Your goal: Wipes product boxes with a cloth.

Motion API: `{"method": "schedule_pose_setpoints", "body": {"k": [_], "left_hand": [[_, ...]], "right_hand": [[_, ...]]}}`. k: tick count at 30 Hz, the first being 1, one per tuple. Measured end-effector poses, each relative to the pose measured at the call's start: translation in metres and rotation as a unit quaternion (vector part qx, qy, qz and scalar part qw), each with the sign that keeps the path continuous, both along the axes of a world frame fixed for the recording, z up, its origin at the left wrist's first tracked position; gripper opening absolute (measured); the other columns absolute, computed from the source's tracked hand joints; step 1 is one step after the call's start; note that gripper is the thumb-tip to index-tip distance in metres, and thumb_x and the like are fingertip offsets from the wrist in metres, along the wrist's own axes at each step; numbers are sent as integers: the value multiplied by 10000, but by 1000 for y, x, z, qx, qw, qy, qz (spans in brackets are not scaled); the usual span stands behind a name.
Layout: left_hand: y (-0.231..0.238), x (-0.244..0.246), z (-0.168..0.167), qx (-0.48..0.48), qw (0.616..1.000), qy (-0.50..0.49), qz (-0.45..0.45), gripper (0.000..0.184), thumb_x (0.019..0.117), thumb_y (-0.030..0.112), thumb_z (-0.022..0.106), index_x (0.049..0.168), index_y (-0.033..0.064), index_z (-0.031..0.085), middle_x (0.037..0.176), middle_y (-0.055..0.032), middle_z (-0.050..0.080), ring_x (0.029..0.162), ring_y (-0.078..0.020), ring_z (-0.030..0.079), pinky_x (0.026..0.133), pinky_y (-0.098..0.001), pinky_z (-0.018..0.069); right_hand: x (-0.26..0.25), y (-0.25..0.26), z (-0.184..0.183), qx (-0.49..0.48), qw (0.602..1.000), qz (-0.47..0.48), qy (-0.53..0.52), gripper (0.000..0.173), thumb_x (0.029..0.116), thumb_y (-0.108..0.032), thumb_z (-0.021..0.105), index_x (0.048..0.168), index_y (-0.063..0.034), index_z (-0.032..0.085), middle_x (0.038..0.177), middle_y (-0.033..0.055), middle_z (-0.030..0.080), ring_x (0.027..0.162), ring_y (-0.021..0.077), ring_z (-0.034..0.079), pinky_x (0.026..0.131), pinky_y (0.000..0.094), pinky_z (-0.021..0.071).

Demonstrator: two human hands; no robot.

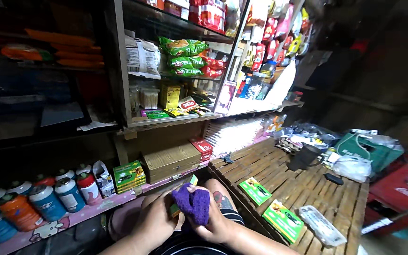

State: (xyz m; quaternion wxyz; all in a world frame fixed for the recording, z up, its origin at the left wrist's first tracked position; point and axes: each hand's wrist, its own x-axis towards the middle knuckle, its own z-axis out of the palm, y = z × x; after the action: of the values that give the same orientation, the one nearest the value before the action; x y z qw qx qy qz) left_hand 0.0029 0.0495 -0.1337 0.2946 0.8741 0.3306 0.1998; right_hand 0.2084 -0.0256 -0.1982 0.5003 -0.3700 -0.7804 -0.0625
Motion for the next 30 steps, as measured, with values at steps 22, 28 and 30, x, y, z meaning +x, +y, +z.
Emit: {"method": "schedule_pose_setpoints", "body": {"k": [22,28,30], "left_hand": [[1,3,-3,31,999,-40,-8,331,869,224,669,1141,35,677,1130,-129,691,1050,-271,669,922,-537,499],[-2,1,-1,25,997,-68,-14,502,887,211,662,1360,51,623,1277,-128,674,1157,-274,649,987,-572,464],[-2,1,-2,26,996,-78,-15,536,880,197,664,1394,58,601,1291,-128,670,1164,-267,649,994,-559,469]], "right_hand": [[11,10,-13,0,995,-101,4,379,912,-262,680,1259,-122,618,1334,180,608,1323,246,541,1134,414,434],[14,14,-18,-19,988,-153,18,409,875,-252,696,1219,-38,637,1292,249,613,1281,299,567,1101,433,452],[14,15,-19,-30,986,-163,20,437,867,-251,698,1230,-17,629,1302,267,603,1288,312,562,1106,432,448]]}}
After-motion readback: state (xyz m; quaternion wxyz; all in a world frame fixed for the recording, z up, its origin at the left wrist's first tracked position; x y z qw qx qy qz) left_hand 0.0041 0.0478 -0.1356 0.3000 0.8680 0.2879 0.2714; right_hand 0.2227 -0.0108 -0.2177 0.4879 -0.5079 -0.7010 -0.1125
